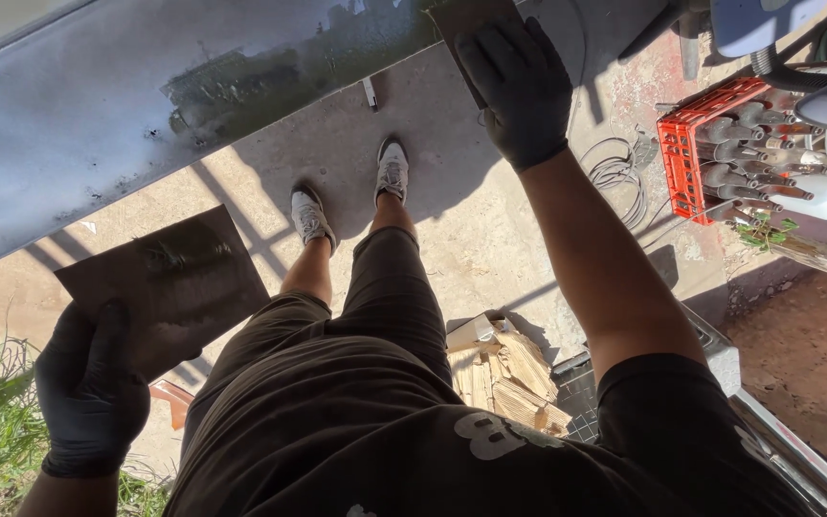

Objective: The person applies a green filler substance to a metal surface using a putty knife and a metal trowel. They repeatedly scoop the filler from the trowel and spread it onto the surface, smoothing it out with the putty knife.

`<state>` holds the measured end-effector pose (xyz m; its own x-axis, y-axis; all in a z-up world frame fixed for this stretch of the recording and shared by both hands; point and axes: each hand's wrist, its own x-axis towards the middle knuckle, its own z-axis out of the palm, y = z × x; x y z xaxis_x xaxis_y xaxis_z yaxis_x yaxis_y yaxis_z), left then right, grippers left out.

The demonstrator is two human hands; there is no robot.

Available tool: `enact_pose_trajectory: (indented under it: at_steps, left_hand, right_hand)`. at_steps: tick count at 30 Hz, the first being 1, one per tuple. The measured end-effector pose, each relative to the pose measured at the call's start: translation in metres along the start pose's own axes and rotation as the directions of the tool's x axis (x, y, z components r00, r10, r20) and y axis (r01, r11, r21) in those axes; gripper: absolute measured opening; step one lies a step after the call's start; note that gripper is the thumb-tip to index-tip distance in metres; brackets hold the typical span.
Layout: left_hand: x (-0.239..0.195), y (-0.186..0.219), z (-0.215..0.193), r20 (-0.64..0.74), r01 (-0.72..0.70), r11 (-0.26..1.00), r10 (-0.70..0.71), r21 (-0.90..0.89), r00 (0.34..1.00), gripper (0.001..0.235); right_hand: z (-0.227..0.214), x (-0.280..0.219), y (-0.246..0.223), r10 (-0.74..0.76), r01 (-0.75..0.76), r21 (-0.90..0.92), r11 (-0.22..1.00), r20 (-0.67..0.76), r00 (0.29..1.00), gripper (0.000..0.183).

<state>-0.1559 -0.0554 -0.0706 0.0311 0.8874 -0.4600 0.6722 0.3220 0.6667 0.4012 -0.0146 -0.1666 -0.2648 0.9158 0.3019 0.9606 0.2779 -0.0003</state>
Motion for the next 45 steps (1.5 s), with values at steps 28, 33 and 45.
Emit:
enact_pose_trajectory:
  at_steps: [28, 33, 45]
  left_hand:
    - [0.016, -0.027, -0.011, 0.018, -0.427, 0.869, 0.437, 0.25, 0.899, 0.031]
    - [0.014, -0.012, -0.008, 0.003, -0.004, 1.0, 0.004, 0.011, 1.0, 0.022]
    - [0.005, -0.01, -0.013, -0.022, 0.037, 0.999, -0.037, 0.001, 0.999, 0.025]
  right_hand:
    - [0.019, -0.03, -0.018, 0.028, -0.029, -0.012, 1.0, -0.072, 0.997, 0.047]
    - [0.025, 0.019, -0.013, -0.037, 0.034, -0.049, 0.998, -0.079, 0.996, 0.04]
    - [0.059, -0.043, -0.045, -0.054, 0.047, -0.137, 0.989, -0.044, 0.998, 0.036]
